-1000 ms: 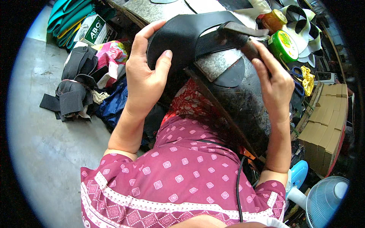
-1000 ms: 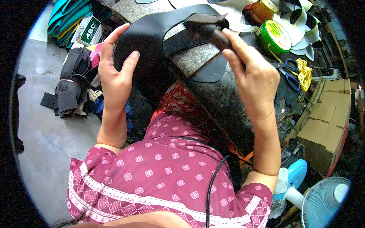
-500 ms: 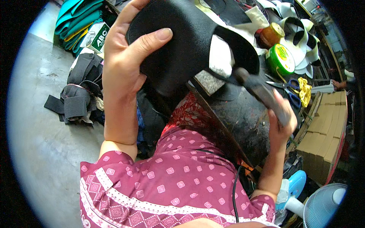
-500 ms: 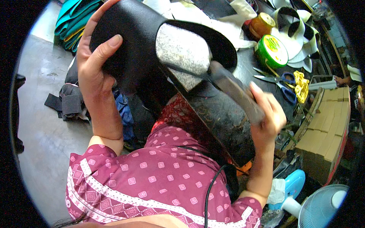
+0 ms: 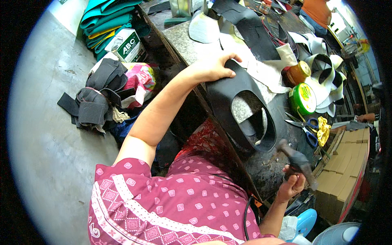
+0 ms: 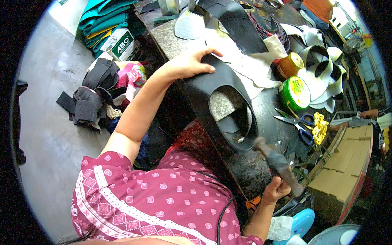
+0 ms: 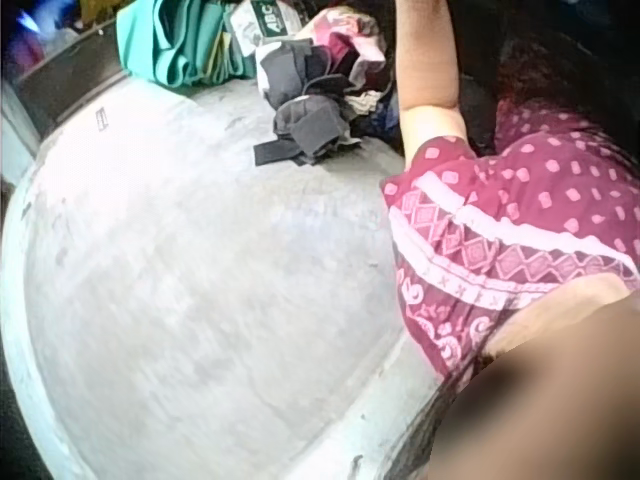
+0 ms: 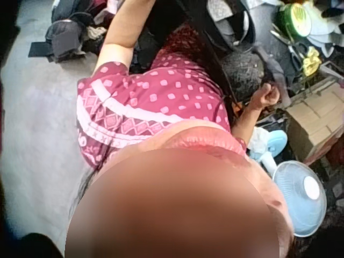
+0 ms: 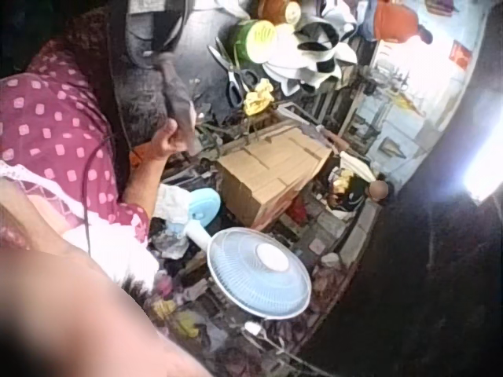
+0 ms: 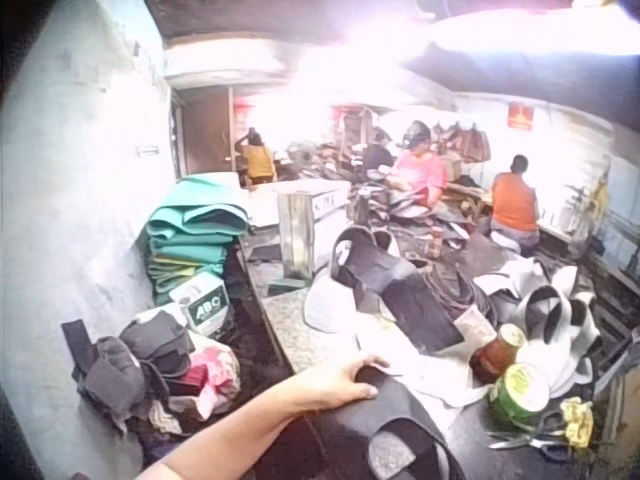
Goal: The person smooths and presses the edges of a black slipper using a small wooden tool, repeatedly working along the strap and sole edges. The person then picks up a yellow elastic band and places it on the slipper.
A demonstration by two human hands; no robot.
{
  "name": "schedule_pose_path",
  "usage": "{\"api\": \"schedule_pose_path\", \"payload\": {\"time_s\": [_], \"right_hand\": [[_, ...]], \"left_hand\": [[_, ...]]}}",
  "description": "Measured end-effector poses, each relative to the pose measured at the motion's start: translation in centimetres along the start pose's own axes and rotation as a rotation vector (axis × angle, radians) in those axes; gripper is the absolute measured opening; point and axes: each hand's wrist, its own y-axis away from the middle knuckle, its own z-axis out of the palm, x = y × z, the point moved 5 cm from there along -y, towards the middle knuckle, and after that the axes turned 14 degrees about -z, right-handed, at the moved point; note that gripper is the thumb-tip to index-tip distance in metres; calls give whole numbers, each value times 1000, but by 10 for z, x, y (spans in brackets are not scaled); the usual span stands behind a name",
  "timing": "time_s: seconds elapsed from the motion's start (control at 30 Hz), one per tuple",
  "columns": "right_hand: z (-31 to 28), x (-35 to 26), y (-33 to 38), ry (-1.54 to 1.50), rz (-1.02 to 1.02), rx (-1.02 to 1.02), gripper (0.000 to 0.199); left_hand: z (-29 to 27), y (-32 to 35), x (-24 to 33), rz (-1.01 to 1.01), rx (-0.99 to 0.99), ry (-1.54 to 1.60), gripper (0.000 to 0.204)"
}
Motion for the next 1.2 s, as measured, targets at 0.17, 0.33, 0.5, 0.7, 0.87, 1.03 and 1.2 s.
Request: {"api": "schedule_pose_path", "payload": {"time_s": [0.17,0.33,0.5,0.7,0.87,1.03,1.2], "right_hand": [[-13,-7,-23,87,26,117,44],[7,-11,-47,687,-30,-239,34],[26,-11,-50,887,-112,-406,40],[27,-6,-50,921,-93,-450,46],[28,-4,-51,917,-101,-470,47],[28,-5,-50,916,-94,-465,45],[28,-4,-51,923,-107,-472,46]], "left_hand": [[-26,3,17,-114,434,-425,57],[9,62,89,370,440,-179,54],[85,98,113,396,148,-252,58],[79,121,121,545,193,-255,44],[30,129,137,534,204,-318,35],[-39,143,143,458,268,-108,40],[-75,138,137,414,490,-163,39]]}}
